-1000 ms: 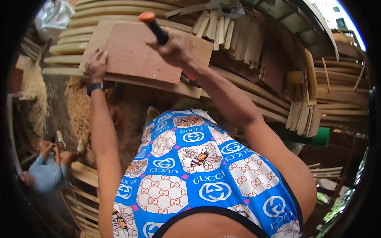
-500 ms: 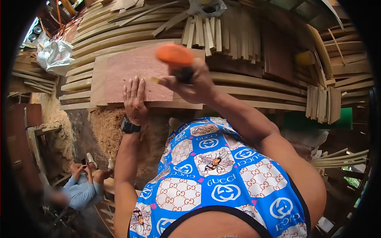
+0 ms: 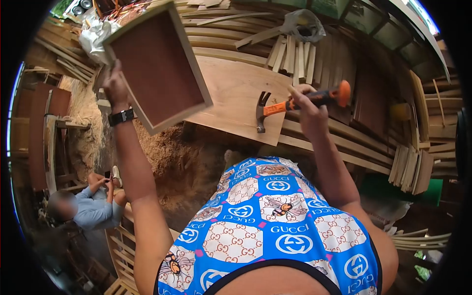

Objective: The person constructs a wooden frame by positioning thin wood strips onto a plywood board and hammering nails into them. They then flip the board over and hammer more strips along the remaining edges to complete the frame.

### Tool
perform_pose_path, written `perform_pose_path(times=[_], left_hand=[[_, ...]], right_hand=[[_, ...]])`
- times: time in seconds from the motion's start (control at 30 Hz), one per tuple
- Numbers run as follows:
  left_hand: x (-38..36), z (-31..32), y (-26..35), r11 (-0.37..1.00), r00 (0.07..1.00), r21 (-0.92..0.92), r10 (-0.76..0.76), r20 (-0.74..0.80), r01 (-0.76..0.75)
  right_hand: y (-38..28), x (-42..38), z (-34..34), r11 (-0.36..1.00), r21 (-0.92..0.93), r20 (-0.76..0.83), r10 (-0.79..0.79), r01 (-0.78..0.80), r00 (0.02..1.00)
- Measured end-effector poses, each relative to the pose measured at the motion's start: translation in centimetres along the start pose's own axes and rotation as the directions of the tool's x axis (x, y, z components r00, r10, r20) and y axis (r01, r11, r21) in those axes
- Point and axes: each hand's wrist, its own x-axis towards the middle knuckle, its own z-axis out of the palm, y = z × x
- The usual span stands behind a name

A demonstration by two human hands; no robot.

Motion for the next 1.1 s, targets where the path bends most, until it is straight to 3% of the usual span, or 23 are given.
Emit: perform_pose_path(times=[0.07, 0.1, 0.17, 0.2, 0.23, 0.27, 0.3, 0.33, 0.4, 0.47, 0.53, 0.6, 0.63, 0.67, 0.7, 0.73, 0.77, 0.8, 0.87, 0.93, 0.97, 1.07, 1.1], left_hand=[[2.2, -0.3, -8.0, 0.958, 0.92, 0.225, 0.079, 0.385, -0.176], [0.5, 1.2, -7.2, 0.966, 0.908, 0.235, 0.001, 0.419, -0.11], [-2.1, 4.8, -6.7, 0.968, 0.853, 0.249, -0.151, 0.5, 0.025], [-2.4, 6.5, -7.0, 0.962, 0.808, 0.254, -0.223, 0.545, 0.094], [-2.4, 7.8, -7.3, 0.962, 0.803, 0.253, -0.23, 0.55, 0.102], [-2.5, 9.0, -6.5, 0.935, 0.726, 0.339, -0.162, 0.668, -0.103], [-2.3, 10.2, -6.1, 0.87, 0.619, 0.381, -0.118, 0.776, -0.312], [-2.1, 11.6, -5.6, 0.876, 0.615, 0.374, -0.12, 0.779, -0.304], [-2.0, 14.2, -5.1, 0.883, 0.444, 0.218, -0.013, 0.896, -0.415], [-2.6, 16.1, -1.9, 0.679, 0.4, 0.258, 0.058, 0.915, -0.687], [-0.1, 21.0, -7.1, 0.869, 0.288, 0.104, 0.046, 0.957, -0.484], [-0.2, 23.3, -6.5, 0.751, 0.193, 0.015, 0.151, 0.969, -0.661], [-0.7, 22.2, -3.8, 0.795, 0.3, 0.043, 0.177, 0.937, -0.605], [-1.2, 22.7, -2.8, 0.799, 0.301, 0.043, 0.176, 0.937, -0.6], [-1.6, 23.3, -2.1, 0.754, 0.3, 0.143, 0.074, 0.951, -0.641], [-2.0, 23.7, -1.5, 0.695, 0.302, 0.235, -0.027, 0.953, -0.679], [-2.9, 23.3, -1.3, 0.501, 0.319, 0.247, 0.062, 0.946, -0.829], [-3.9, 23.1, -1.1, 0.503, 0.313, 0.241, 0.063, 0.948, -0.83], [-5.9, 23.0, -0.6, 0.494, 0.353, 0.245, 0.138, 0.925, -0.834], [-7.8, 23.2, -0.2, 0.586, 0.289, 0.157, 0.137, 0.948, -0.795], [-9.2, 22.9, 0.4, 0.598, 0.297, 0.184, 0.095, 0.95, -0.78], [-13.0, 20.9, 3.8, 0.625, 0.322, 0.326, -0.124, 0.939, -0.709], [-14.2, 20.0, 3.9, 0.653, 0.31, 0.297, -0.099, 0.946, -0.696]], right_hand=[[-2.6, -1.1, -1.7, 0.891, -0.435, 0.047, 0.167, -0.13, 0.985], [-3.3, -1.5, -2.7, 0.892, -0.434, 0.049, 0.166, -0.128, 0.985], [-4.2, -2.3, -4.4, 0.835, -0.302, 0.091, 0.505, -0.46, 0.858], [-4.3, -2.9, -5.0, 0.832, -0.305, 0.084, 0.508, -0.463, 0.857], [-4.1, -3.7, -5.6, 0.86, -0.085, 0.187, 0.51, -0.503, 0.84], [-3.7, -4.3, -6.4, 0.835, 0.136, 0.288, 0.481, -0.533, 0.828], [-2.8, -4.7, -6.9, 0.812, 0.225, 0.45, 0.404, -0.539, 0.796], [-2.3, -5.5, -7.1, 0.813, 0.217, 0.443, 0.411, -0.54, 0.796], [-2.0, -6.9, -6.1, 0.502, 0.61, 0.528, 0.319, -0.613, 0.787], [-1.3, -7.2, -7.7, 0.421, 0.631, 0.543, 0.361, -0.652, 0.758], [-1.5, -7.0, -8.1, 0.346, 0.602, 0.611, 0.381, -0.72, 0.694], [-1.8, -7.7, -7.9, 0.358, 0.609, 0.551, 0.451, -0.708, 0.702], [-3.1, -8.7, -7.4, 0.367, 0.559, 0.512, 0.553, -0.744, 0.658], [-3.1, -9.3, -7.6, 0.352, 0.52, 0.453, 0.658, -0.778, 0.601], [-4.8, -9.7, -5.5, 0.45, 0.405, 0.224, 0.796, -0.796, 0.563], [-5.0, -9.9, -5.2, 0.45, 0.404, 0.219, 0.798, -0.796, 0.562], [-5.0, -10.1, -5.1, 0.521, 0.275, 0.172, 0.8, -0.808, 0.574], [-5.3, -10.2, -4.6, 0.576, 0.139, 0.126, 0.797, -0.806, 0.591], [-6.1, -10.2, -3.5, 0.567, 0.119, 0.082, 0.812, -0.815, 0.578], [-6.1, -10.2, -3.5, 0.667, -0.244, 0.092, 0.738, -0.704, 0.668], [-6.1, -10.2, -3.4, 0.666, -0.25, 0.091, 0.739, -0.703, 0.668], [-6.0, -9.1, -2.7, 0.695, -0.683, 0.14, 0.428, -0.226, 0.893], [-3.9, -8.3, -4.2, 0.702, -0.706, 0.319, 0.2, 0.092, 0.926]])
